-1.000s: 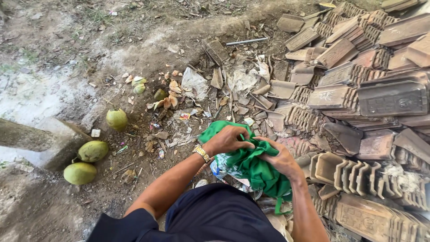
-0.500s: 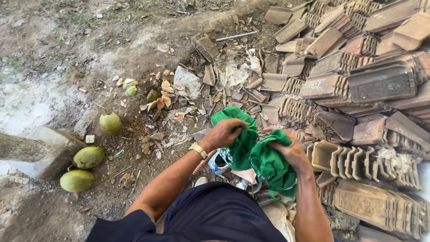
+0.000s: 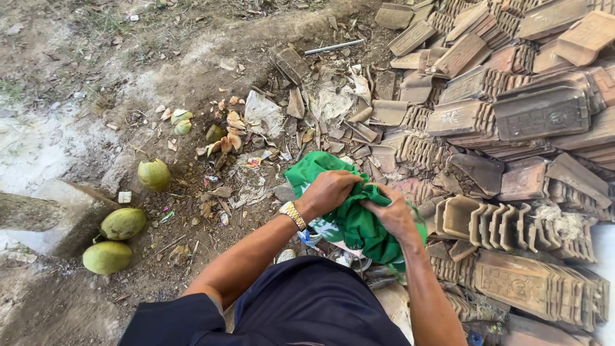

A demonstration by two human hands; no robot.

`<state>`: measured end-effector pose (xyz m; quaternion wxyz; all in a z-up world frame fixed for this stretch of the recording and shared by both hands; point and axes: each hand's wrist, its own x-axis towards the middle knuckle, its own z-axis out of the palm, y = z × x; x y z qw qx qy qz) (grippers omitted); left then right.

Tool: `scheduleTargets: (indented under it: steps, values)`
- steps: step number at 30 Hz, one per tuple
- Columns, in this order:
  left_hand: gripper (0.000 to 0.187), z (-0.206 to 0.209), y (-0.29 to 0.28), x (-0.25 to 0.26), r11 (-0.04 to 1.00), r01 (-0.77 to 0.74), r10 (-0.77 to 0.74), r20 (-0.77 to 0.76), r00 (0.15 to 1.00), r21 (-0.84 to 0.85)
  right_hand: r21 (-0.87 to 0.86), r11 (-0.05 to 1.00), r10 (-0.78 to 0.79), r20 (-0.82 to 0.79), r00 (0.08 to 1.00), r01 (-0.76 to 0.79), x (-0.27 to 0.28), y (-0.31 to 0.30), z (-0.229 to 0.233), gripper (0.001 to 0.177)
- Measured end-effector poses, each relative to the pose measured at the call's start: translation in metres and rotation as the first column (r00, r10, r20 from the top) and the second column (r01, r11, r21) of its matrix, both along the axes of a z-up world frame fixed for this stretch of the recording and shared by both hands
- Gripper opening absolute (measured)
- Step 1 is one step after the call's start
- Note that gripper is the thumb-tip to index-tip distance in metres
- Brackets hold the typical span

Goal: Cleaning a yard area and gathering coconuts into a basket.

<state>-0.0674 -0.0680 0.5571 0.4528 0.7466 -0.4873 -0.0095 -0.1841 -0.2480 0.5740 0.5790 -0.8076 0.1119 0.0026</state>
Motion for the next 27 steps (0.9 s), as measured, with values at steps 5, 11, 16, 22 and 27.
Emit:
scheduleTargets:
  steps: [5, 11, 16, 22, 27]
  values:
    - [0.017, 0.023, 0.012, 0.003, 0.996, -0.09, 0.091, -0.131, 0.987, 0.015, 0.022, 1.0, -0.013, -0.019, 1.0, 0.014, 0.0, 0.004, 0.022, 0.037]
    - [0.017, 0.01, 0.003, -0.002, 0.975, -0.208, 0.221, -0.289, 0.931, 0.075, 0.053, 0.996, 0.079, -0.076, 0.994, -0.075, 0.006, 0.014, 0.016, 0.059]
    - [0.022, -0.041, 0.0, 0.023, 0.954, -0.268, 0.3, -0.434, 0.85, 0.135, 0.011, 1.0, 0.03, -0.088, 0.996, -0.03, 0.008, 0.007, -0.008, 0.062]
    - [0.025, -0.024, 0.01, 0.029, 0.996, -0.039, 0.07, -0.434, 0.898, 0.079, 0.059, 0.99, 0.13, -0.043, 0.991, -0.127, 0.009, 0.007, 0.0, 0.065]
    - [0.016, -0.004, 0.013, 0.029, 0.996, 0.082, -0.072, -0.296, 0.952, 0.02, 0.049, 0.994, 0.098, -0.02, 0.995, -0.097, 0.006, 0.004, -0.011, 0.047]
